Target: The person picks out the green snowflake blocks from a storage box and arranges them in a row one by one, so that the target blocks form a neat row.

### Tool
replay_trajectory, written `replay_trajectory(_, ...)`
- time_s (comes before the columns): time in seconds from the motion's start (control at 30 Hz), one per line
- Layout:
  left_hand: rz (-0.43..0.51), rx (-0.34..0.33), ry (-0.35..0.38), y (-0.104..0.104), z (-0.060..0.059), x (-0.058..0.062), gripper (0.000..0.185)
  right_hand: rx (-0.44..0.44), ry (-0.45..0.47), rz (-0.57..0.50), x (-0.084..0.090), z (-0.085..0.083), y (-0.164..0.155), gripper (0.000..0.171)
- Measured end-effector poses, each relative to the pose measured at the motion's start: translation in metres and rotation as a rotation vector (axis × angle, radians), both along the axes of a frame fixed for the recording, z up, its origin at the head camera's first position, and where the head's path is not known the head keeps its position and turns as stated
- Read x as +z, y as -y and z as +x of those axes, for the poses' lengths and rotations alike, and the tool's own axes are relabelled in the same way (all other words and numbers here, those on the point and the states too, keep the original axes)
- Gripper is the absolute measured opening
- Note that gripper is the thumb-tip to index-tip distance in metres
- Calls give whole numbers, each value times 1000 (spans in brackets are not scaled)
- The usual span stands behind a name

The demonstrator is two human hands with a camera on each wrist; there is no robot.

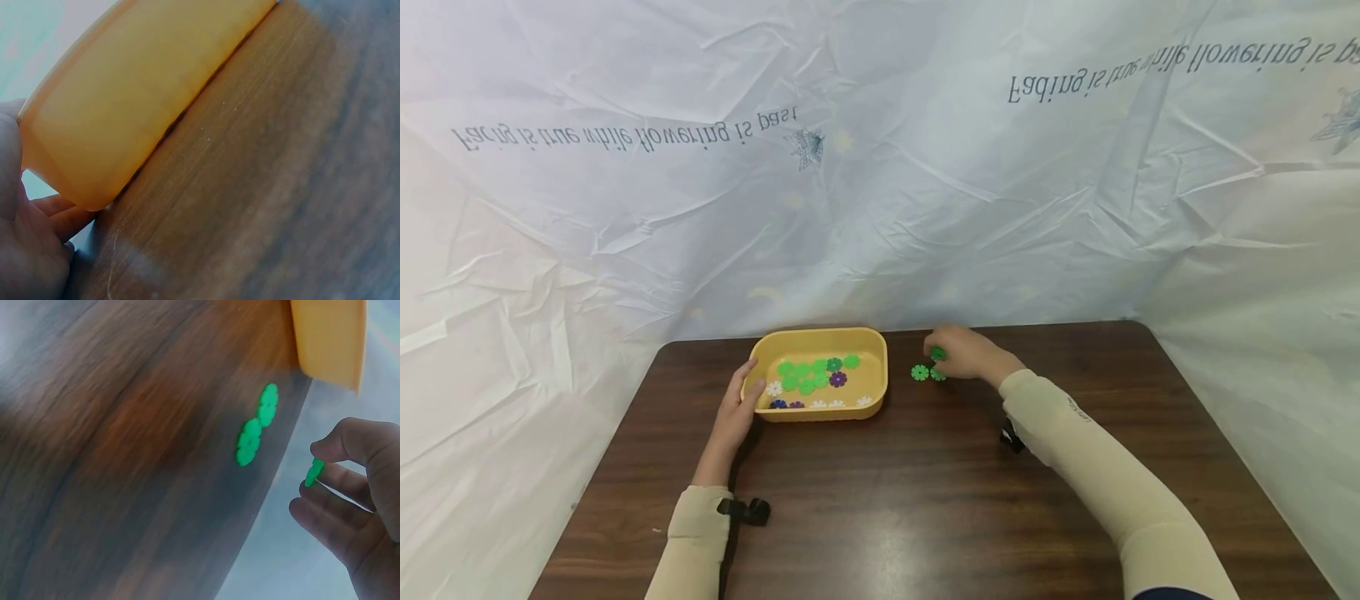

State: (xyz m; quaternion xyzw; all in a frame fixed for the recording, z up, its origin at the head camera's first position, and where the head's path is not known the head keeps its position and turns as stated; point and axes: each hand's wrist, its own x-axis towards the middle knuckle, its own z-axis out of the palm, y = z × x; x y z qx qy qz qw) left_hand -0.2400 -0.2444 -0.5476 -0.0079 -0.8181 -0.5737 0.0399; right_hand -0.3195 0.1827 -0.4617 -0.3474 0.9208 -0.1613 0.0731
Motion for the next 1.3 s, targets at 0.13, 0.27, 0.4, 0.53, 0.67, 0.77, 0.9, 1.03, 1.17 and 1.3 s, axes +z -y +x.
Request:
replay_trajectory(0.13,-4,8,0,0,0,0,56,-11,5,6,-5,0,-6,26)
replay_trajectory(0.27,-9,8,4,0,0,-1,56,-12,8,0,-9,-1,-11,25)
replay_trajectory(0.4,0,8,4,1,-1,0,54,-11,6,-3,-12,-2,-15,22)
replay_trajectory(0.53,3,7,7,0,-1,1,55,-21,20,0,-14,-1,-18,22)
replay_trajectory(0.67,5,0,8,0,0,1,55,-28,43,1,-17,1,-22,22)
replay_trajectory(0.77,6,-2,10,0,0,1,54,-21,41,3,-18,3,-23,22)
replay_trajectory(0.9,9,-12,13,1,0,2,57,-18,43,6,-19,4,-25,23)
replay_trajectory(1.03,14,-21,3,0,0,2,58,-29,56,19,-23,4,-27,24)
replay_trajectory(1.17,11,-14,8,0,1,2,56,-41,64,29,-28,3,-29,25)
replay_trajectory(1.3,11,-7,7,0,1,2,56,-44,60,34,-31,2,-31,24)
